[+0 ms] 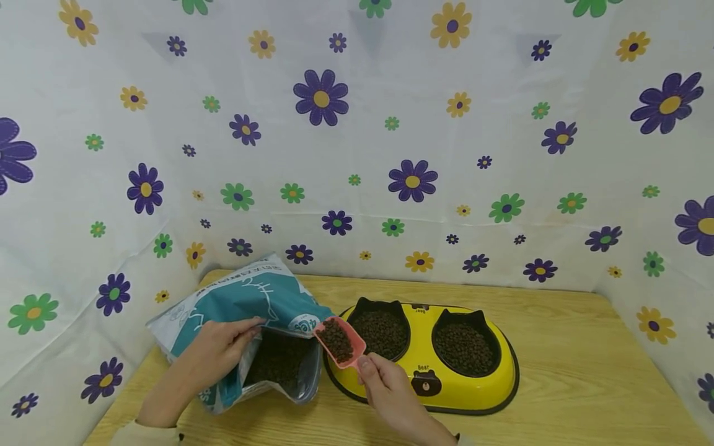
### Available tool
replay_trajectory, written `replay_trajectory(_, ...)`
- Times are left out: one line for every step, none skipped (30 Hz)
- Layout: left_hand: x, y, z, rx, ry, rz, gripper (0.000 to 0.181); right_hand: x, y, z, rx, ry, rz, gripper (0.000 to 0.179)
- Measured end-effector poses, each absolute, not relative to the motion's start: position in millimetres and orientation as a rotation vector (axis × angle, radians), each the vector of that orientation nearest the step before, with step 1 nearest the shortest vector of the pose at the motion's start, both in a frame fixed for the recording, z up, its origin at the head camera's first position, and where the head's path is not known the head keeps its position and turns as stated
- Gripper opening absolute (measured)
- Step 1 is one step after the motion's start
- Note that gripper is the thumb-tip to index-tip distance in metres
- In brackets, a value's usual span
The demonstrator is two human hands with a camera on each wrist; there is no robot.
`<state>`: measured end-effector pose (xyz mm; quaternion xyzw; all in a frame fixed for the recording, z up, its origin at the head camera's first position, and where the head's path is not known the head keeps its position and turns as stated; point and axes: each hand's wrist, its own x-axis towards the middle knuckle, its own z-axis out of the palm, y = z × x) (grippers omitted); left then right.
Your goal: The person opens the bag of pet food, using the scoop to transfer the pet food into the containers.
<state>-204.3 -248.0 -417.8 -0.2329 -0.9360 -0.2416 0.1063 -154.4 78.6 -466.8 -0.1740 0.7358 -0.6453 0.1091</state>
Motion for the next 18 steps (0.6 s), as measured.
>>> replay_trajectory(-204, -248, -418, -0.689, -2.758, -0.711, 0.026, -155, 85, -468, -0.481, 2.195, -1.889, 0.048)
replay_trajectory(-204, -249, -417, -0.691, -2.758, -0.707, 0.026, -155, 91, -469, -0.444, 2.221, -1.883, 0.047)
replay_trajectory(-204, -249, -417, -0.693, -2.755, -0.704, 0.026, -156, 98, -470, -0.400, 2.245, -1.877, 0.047)
replay_trajectory(-204, -249, -417, -0.695, -2.750, -0.700, 0.026, -157, 105, -471, -0.356, 2.267, -1.875, 0.047)
replay_trajectory(-204, -249, -417, -0.696, -2.747, -0.698, 0.026, -157, 113, -472, -0.316, 2.288, -1.873, 0.046)
replay_trajectory(-204, -249, -417, -0.696, -2.743, -0.695, 0.026, -158, 120, -473, -0.274, 2.316, -1.866, 0.045)
replay_trajectory(-204, -249, -417, -0.695, -2.741, -0.691, 0.026, -159, 127, -474, -0.231, 2.336, -1.865, 0.044)
replay_trajectory(-204, -249, -417, -0.692, -2.743, -0.690, 0.026, -159, 134, -474, -0.188, 2.352, -1.864, 0.043)
replay_trajectory(-204, -249, -417, -0.693, -2.743, -0.693, 0.026, -159, 141, -475, -0.146, 2.374, -1.859, 0.042)
replay_trajectory(-204, -249, -417, -0.694, -2.747, -0.696, 0.026, -159, 148, -475, -0.103, 2.403, -1.846, 0.041)
replay_trajectory(-205, -249, -417, -0.696, -2.751, -0.697, 0.026, -159, 154, -475, -0.062, 2.429, -1.834, 0.040)
replay_trajectory(-205, -249, -417, -0.694, -2.758, -0.701, 0.026, -159, 160, -475, -0.019, 2.459, -1.814, 0.039)
replay_trajectory(-205, -249, -417, -0.690, -2.766, -0.702, 0.026, -158, 166, -475, 0.021, 2.484, -1.798, 0.038)
replay_trajectory(-205, -248, -417, -0.687, -2.772, -0.704, 0.027, -158, 171, -476, 0.057, 2.514, -1.773, 0.038)
replay_trajectory(-205, -248, -417, -0.684, -2.776, -0.704, 0.027, -157, 177, -476, 0.094, 2.542, -1.744, 0.037)
replay_trajectory(-205, -248, -417, -0.682, -2.779, -0.699, 0.027, -157, 182, -477, 0.121, 2.566, -1.720, 0.038)
replay_trajectory(-205, -248, -417, -0.681, -2.778, -0.696, 0.027, -156, 187, -478, 0.138, 2.589, -1.702, 0.039)
replay_trajectory(-205, -248, -417, -0.683, -2.775, -0.695, 0.027, -156, 192, -479, 0.160, 2.608, -1.676, 0.039)
